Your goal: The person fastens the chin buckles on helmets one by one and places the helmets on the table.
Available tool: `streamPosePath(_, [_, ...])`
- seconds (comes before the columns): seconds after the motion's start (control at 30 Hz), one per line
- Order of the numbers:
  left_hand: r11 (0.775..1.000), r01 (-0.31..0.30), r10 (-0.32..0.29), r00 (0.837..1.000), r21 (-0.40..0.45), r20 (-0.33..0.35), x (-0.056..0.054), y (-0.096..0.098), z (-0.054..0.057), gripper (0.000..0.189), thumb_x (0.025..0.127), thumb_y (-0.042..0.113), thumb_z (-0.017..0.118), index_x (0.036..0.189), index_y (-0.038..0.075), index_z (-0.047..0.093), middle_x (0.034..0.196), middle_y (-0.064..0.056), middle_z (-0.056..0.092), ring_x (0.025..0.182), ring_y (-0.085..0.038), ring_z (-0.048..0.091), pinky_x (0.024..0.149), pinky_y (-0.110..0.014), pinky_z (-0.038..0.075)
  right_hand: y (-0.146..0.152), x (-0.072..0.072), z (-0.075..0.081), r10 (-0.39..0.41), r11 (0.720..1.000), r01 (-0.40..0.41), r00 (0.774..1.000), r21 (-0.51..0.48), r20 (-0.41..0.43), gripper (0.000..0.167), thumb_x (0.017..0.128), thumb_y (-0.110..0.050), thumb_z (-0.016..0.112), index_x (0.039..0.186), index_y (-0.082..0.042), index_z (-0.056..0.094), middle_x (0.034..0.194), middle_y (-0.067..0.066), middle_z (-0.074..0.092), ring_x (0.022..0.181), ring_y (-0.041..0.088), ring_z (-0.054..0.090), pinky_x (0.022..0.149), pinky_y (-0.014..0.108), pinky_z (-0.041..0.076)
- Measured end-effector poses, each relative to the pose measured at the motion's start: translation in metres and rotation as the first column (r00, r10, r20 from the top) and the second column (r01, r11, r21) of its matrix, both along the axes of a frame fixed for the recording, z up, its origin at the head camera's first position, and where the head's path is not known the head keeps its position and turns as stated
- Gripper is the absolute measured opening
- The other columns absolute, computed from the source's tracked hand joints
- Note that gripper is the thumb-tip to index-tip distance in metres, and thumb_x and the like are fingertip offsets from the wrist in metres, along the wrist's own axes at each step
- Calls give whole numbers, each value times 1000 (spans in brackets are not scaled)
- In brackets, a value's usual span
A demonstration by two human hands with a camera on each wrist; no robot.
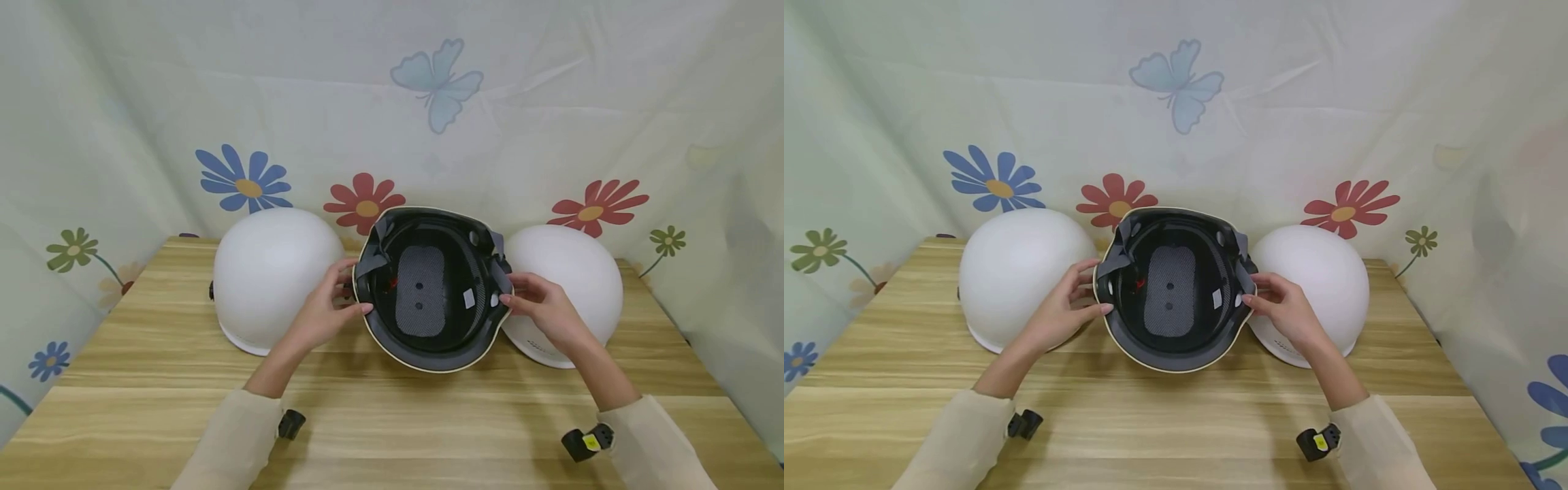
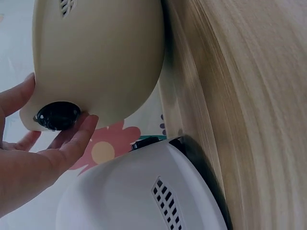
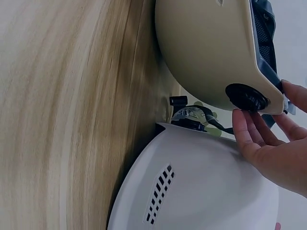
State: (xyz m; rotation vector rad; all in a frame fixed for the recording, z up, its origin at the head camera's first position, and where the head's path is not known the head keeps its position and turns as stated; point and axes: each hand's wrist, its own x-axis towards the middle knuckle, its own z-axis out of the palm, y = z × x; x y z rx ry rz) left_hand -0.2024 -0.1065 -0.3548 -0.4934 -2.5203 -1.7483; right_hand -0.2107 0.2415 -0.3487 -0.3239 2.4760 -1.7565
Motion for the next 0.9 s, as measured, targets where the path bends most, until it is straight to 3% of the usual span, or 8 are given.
streamPosePath(0.3, [994,-51,53,998,-94,22,1,1,6,62,80,24,72,132,15,39,113,-12,55,97,-26,57,77,-38,49,2,3,0,10,1000,-10,1000,5,1,40,88,-11,61,121,7,49,111,24,52,84,14,58,75,24,50])
streamPosePath(0.67, [991,-85,85,996,-106,-3,1,1,8,57,79,14,72,128,7,43,115,-19,56,98,-31,57,81,-41,48,13,2,6,26,999,-25,999,32,-20,45,90,-18,60,126,5,46,118,21,52,92,14,60,79,31,51])
streamPosePath(0.9, [995,-61,61,998,-75,-2,1,-2,7,55,79,8,71,126,5,43,117,-21,54,102,-34,56,84,-44,47,18,-2,15,11,1000,-11,999,14,-35,47,91,-15,58,129,8,42,124,25,47,99,18,59,81,30,50])
